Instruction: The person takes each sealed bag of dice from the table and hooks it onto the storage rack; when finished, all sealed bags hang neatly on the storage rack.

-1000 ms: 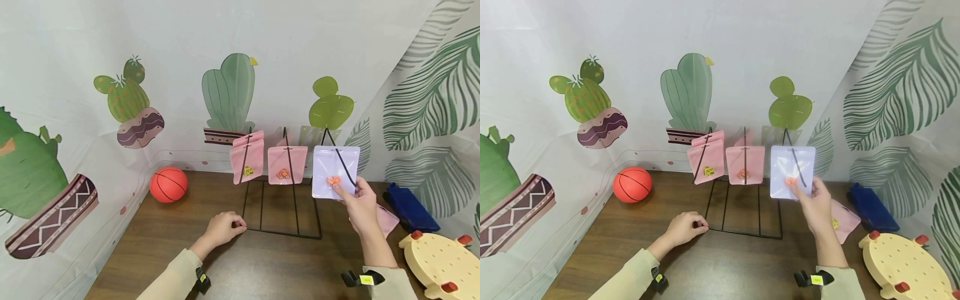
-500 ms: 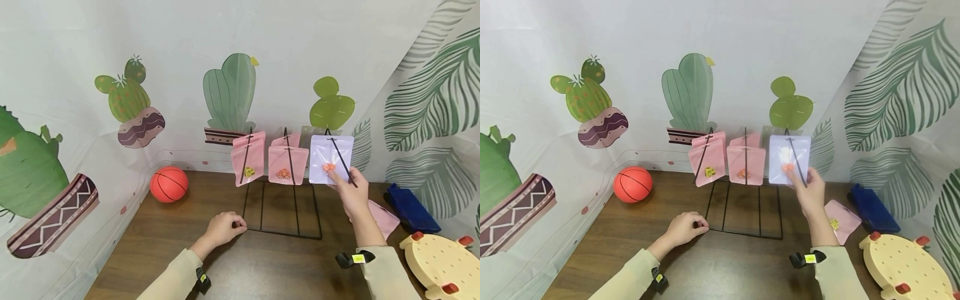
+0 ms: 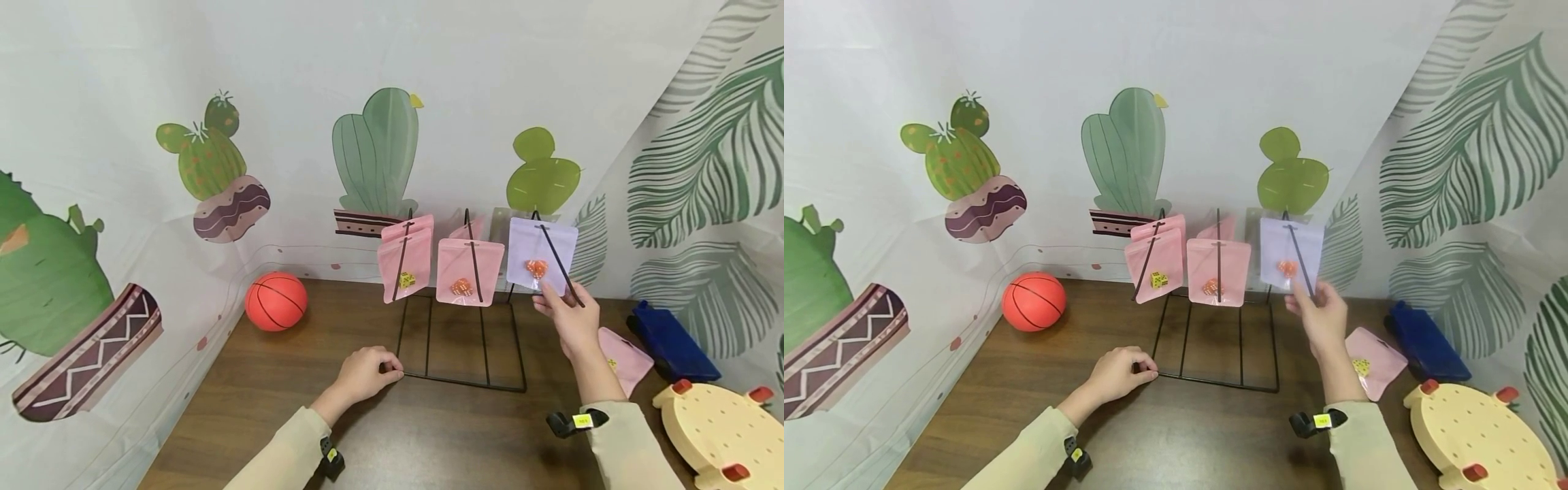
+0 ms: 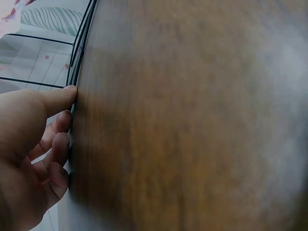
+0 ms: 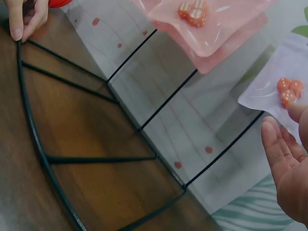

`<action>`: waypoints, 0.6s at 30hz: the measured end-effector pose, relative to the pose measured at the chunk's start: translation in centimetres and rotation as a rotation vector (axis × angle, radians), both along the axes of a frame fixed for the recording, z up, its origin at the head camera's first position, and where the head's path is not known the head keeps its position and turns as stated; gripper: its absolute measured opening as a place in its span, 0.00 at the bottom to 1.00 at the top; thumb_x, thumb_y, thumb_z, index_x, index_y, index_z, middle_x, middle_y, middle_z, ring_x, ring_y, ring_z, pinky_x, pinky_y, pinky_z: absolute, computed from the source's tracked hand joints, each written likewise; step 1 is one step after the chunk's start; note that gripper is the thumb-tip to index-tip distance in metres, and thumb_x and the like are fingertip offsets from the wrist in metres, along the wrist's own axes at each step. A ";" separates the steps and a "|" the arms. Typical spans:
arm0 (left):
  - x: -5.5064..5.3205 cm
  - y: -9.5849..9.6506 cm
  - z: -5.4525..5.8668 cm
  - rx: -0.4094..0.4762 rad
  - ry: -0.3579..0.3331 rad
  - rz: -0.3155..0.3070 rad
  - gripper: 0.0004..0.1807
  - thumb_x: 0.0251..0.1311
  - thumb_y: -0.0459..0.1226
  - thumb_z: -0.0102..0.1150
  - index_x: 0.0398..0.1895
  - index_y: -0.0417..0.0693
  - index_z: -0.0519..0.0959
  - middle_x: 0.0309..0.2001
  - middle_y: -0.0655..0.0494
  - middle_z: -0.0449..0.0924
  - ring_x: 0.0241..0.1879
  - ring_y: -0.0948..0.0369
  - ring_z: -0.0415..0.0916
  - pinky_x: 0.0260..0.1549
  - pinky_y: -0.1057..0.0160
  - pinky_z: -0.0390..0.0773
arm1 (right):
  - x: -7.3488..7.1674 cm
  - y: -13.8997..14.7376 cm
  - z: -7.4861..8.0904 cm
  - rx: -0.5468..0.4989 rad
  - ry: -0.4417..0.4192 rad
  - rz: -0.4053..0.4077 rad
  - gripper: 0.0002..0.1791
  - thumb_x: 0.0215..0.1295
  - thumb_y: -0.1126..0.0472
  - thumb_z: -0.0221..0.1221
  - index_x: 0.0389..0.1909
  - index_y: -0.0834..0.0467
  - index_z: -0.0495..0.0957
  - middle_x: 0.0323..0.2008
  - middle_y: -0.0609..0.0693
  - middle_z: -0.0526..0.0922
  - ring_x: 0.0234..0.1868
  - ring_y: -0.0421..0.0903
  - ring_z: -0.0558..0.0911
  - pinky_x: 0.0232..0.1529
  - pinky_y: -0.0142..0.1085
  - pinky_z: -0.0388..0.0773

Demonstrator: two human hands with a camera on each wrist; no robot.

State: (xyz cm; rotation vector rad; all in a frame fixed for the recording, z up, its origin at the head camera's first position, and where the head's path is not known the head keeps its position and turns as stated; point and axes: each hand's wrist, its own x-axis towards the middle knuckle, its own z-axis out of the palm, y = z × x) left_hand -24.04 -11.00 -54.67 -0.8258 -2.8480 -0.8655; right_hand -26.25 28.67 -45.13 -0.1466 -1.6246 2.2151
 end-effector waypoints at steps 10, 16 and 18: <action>0.0 0.1 0.1 -0.008 0.005 -0.002 0.02 0.62 0.47 0.73 0.33 0.67 0.88 0.29 0.75 0.76 0.27 0.71 0.71 0.26 0.64 0.70 | 1.1 1.5 -1.9 0.059 -0.063 -0.092 0.11 0.70 0.69 0.65 0.48 0.67 0.76 0.32 0.50 0.83 0.28 0.41 0.89 0.33 0.32 0.84; 0.0 0.1 0.1 -0.005 0.003 -0.002 0.01 0.62 0.46 0.73 0.34 0.66 0.89 0.29 0.74 0.76 0.27 0.71 0.71 0.25 0.65 0.70 | 2.0 2.1 -3.2 0.156 -0.132 -0.187 0.11 0.69 0.67 0.66 0.47 0.65 0.76 0.32 0.46 0.83 0.27 0.38 0.87 0.32 0.29 0.83; 0.0 0.1 0.1 -0.005 0.000 -0.002 0.02 0.62 0.47 0.73 0.34 0.65 0.89 0.29 0.74 0.76 0.26 0.71 0.71 0.25 0.65 0.70 | 2.4 2.5 -3.7 0.273 -0.190 -0.228 0.11 0.71 0.63 0.65 0.48 0.63 0.77 0.31 0.41 0.83 0.27 0.34 0.86 0.30 0.27 0.82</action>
